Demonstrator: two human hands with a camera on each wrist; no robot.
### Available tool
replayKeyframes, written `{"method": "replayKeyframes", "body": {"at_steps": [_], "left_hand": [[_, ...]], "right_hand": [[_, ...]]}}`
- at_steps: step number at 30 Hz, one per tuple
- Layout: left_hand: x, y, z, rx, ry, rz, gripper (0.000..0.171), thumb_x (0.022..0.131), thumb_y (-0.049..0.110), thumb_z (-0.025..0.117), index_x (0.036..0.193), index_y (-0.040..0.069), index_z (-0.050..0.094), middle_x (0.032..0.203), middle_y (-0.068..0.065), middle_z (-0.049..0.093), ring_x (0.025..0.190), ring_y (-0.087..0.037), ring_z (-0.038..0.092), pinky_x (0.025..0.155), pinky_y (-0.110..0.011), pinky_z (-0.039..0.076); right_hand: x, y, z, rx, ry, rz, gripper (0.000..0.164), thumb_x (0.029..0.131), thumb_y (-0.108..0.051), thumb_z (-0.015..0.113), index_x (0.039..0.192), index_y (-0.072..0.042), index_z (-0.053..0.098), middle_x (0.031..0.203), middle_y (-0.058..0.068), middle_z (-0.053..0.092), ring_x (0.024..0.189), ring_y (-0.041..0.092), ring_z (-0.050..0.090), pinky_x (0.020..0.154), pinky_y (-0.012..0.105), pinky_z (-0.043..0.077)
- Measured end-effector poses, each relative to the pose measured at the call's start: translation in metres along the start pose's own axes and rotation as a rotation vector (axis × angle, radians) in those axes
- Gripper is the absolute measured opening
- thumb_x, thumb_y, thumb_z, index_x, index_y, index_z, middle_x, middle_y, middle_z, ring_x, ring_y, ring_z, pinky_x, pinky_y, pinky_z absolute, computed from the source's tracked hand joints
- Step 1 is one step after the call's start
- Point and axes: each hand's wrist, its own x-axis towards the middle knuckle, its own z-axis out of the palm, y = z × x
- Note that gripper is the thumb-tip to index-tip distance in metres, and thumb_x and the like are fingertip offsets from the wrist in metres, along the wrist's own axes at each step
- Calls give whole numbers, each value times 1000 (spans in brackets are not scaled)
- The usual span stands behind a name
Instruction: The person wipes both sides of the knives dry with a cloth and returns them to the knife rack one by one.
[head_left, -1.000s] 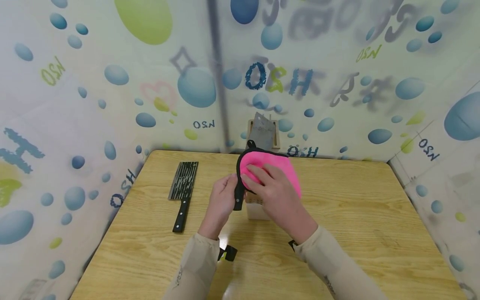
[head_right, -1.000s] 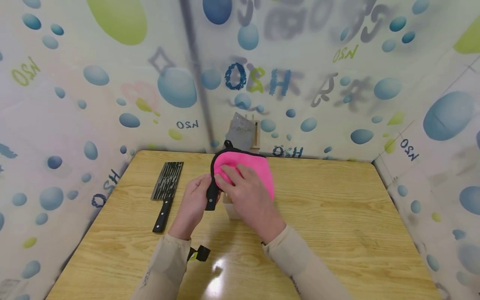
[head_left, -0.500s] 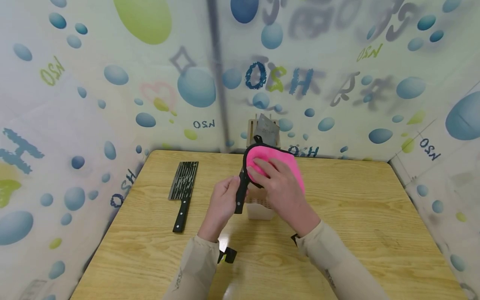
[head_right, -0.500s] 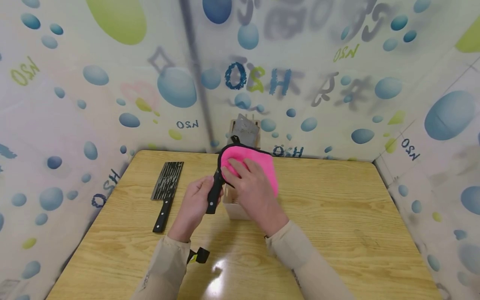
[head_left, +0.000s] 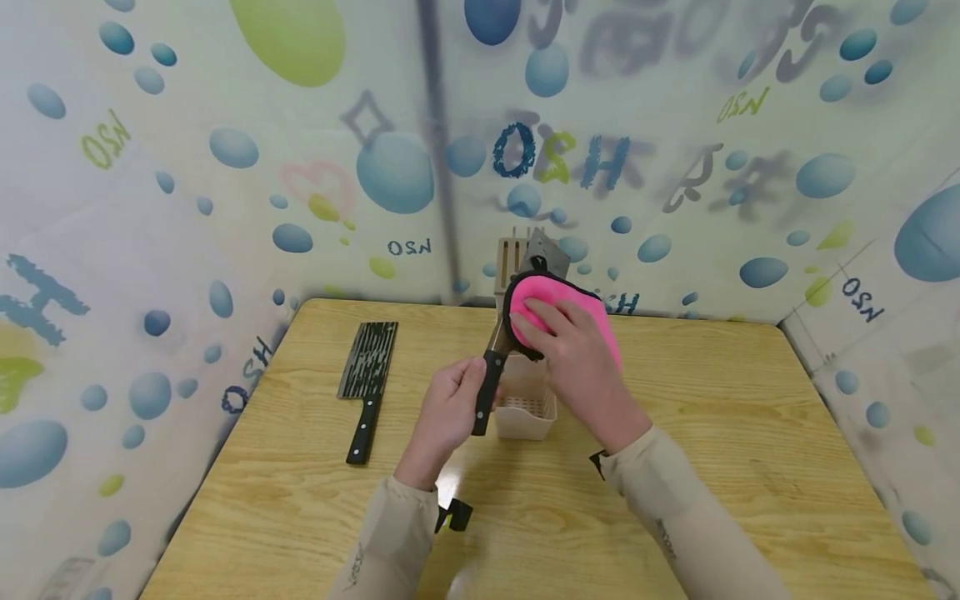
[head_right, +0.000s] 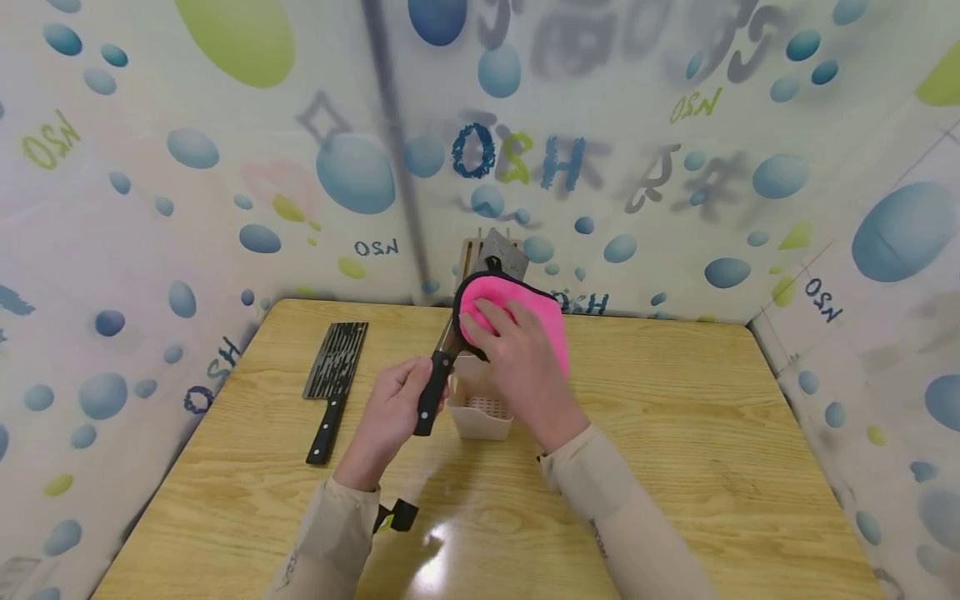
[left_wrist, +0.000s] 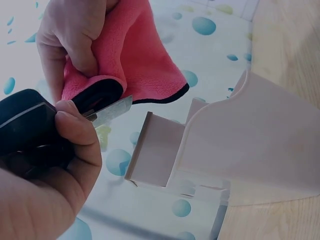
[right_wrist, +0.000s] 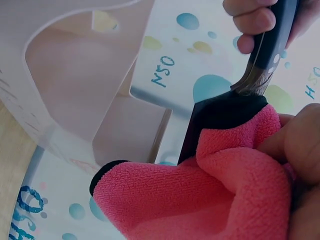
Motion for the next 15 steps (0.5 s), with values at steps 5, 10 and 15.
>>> {"method": "replayKeyframes", "body": {"at_steps": [5,10,15], "left_hand": [[-1,0,0,14,0,27,41,112,16,40,89,-6,66,76,-9,65,67,-20,60,58,-27,48],[-2,-2,0,26,-7,38,40,112,16,41,90,-6,67,76,-10,65,68,-28,61,58,-27,48],[-3,-2,-1,40,-17,39,40,112,16,41,90,-5,67,78,-11,65,68,-24,61,58,-27,49]], "right_hand": [[2,7,-1,-1,-9,14,62,77,21,59,131,-7,72,135,18,66,122,40,59,107,49,46],[6,13,0,-23,-11,25,62,80,21,51,130,-7,72,134,18,66,119,40,60,106,48,47],[9,21,0,-23,10,33,60,79,21,50,128,-6,73,131,19,67,115,40,60,103,48,48]]}}
